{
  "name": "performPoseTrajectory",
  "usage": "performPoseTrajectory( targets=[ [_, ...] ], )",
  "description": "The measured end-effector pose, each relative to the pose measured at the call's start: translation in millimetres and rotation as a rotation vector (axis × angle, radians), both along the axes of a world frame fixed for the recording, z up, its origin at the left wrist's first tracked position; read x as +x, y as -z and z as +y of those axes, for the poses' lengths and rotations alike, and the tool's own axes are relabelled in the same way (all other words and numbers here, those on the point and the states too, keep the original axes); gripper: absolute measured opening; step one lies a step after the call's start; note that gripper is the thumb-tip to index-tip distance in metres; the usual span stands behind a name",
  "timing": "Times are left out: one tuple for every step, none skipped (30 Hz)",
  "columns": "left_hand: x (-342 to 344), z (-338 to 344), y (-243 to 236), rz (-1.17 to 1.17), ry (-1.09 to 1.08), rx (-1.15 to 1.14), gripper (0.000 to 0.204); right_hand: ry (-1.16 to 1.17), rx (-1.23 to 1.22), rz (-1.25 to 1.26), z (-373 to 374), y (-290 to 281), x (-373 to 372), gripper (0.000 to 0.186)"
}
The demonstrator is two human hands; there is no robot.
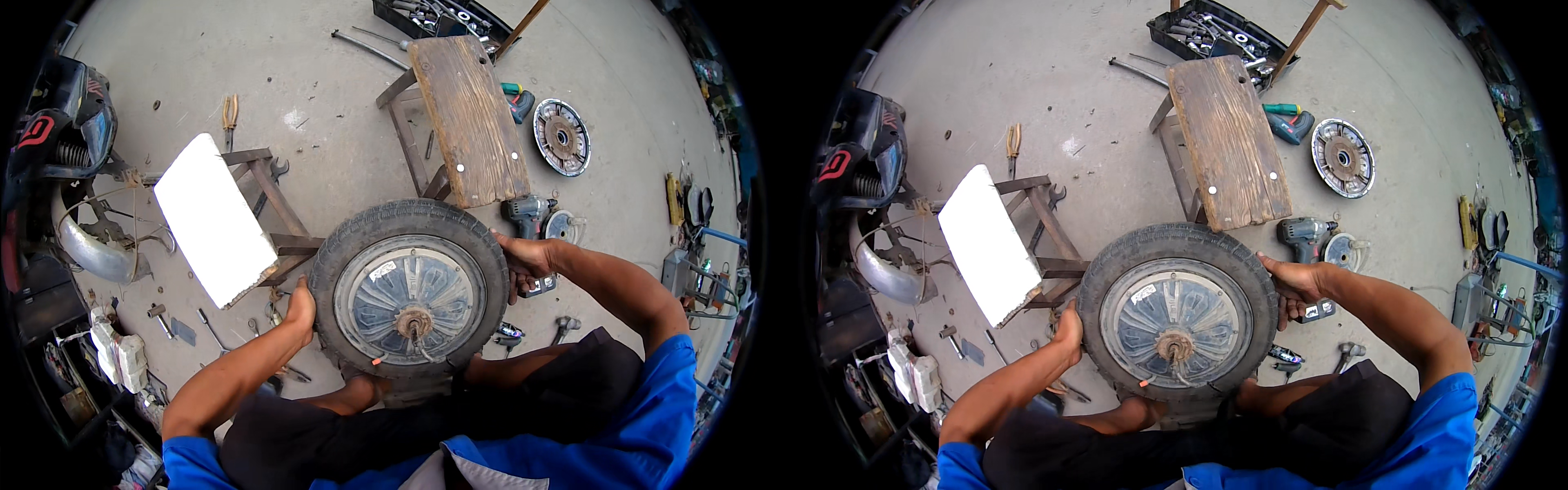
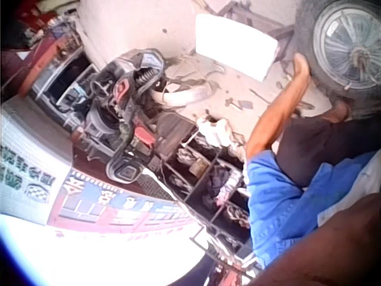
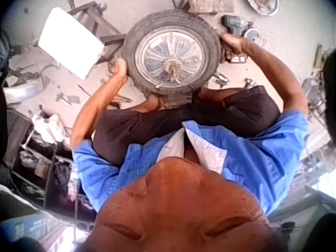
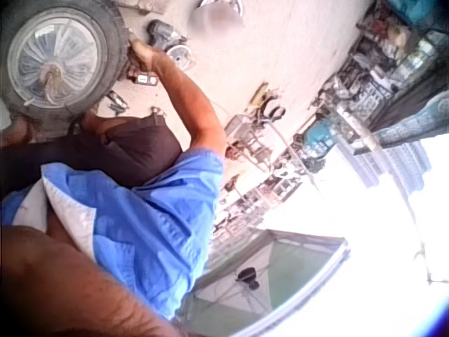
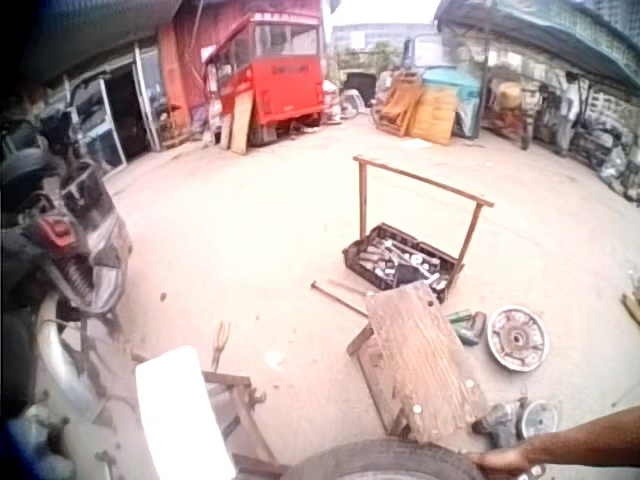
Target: The person sits on the ground and works on a motorcycle wheel, removing the tire from the rim and inspecting the internal components. They manipulate the wheel assembly, turning it over and handling the tire and rim separately.
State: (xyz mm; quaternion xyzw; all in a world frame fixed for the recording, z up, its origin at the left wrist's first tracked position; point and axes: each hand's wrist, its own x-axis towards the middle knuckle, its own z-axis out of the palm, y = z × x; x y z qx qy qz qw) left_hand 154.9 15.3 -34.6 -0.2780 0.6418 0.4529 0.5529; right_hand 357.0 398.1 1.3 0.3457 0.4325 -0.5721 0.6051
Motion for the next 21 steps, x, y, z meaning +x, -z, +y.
performPoseTrajectory(
  targets=[
    [1.2,2.1,-2.0,-0.007,-0.024,-0.004,0.074,-0.011,0.030,0.015,2.2,-0.4,0.5,0.122],
    [1.9,3.8,-3.0,-0.008,-0.023,0.006,0.074,0.011,0.047,0.049,7.3,9.7,7.3,0.128],
    [3.0,5.4,-4.0,-0.009,-0.022,0.016,0.074,0.038,0.042,0.057,12.0,22.6,16.3,0.133],
    [1.9,6.7,-4.2,-0.007,-0.021,0.027,0.074,0.021,0.046,0.070,13.0,25.1,17.7,0.135],
    [2.0,7.8,-1.9,0.019,-0.032,0.009,0.074,0.003,0.050,0.084,12.5,27.1,20.3,0.138],
    [3.0,8.7,2.5,0.044,-0.042,-0.009,0.074,0.034,0.067,0.118,10.5,28.1,24.3,0.135],
    [4.2,10.1,5.7,0.070,-0.053,-0.025,0.075,0.064,0.086,0.153,8.0,26.1,26.4,0.133],
    [5.0,9.9,8.1,0.082,-0.054,-0.051,0.075,0.094,0.106,0.187,5.0,24.2,28.6,0.131],
    [5.6,8.9,10.0,0.094,-0.055,-0.076,0.075,0.057,0.149,0.230,0.3,22.5,29.9,0.126],
    [6.0,7.8,12.3,0.106,-0.055,-0.100,0.075,0.019,0.192,0.273,-5.1,21.2,29.9,0.121],
    [6.4,4.8,17.2,0.108,-0.067,-0.077,0.075,-0.019,0.236,0.316,-9.0,20.6,31.6,0.118],
    [6.9,0.9,23.6,0.109,-0.079,-0.055,0.076,-0.018,0.230,0.293,-8.3,24.7,34.0,0.107],
    [8.2,-1.7,28.1,0.111,-0.090,-0.033,0.076,-0.014,0.323,0.317,-12.4,22.7,37.2,0.108],
    [8.9,-0.5,28.1,0.134,-0.094,-0.042,0.077,-0.013,0.413,0.343,-19.2,17.0,37.0,0.110],
    [11.8,-1.3,26.8,0.141,-0.096,-0.052,0.077,-0.011,0.504,0.370,-25.1,13.9,38.8,0.111],
    [13.0,1.6,22.5,0.151,-0.093,-0.057,0.078,-0.049,0.605,0.460,-28.1,21.0,44.4,0.110],
    [14.5,3.7,19.4,0.162,-0.090,-0.061,0.079,-0.040,0.667,0.499,-31.7,26.9,49.3,0.108],
    [16.2,4.9,19.5,0.153,-0.117,-0.069,0.080,-0.031,0.729,0.537,-35.4,31.7,54.1,0.106],
    [17.9,4.5,22.2,0.145,-0.147,-0.074,0.081,-0.024,0.793,0.576,-41.3,33.0,56.4,0.105],
    [18.8,2.2,29.2,0.135,-0.173,-0.056,0.082,0.134,0.820,0.597,-51.1,33.3,55.3,0.102],
    [19.4,-0.8,35.9,0.123,-0.199,-0.041,0.083,0.293,0.844,0.615,-65.1,33.2,52.4,0.099]
  ],
)
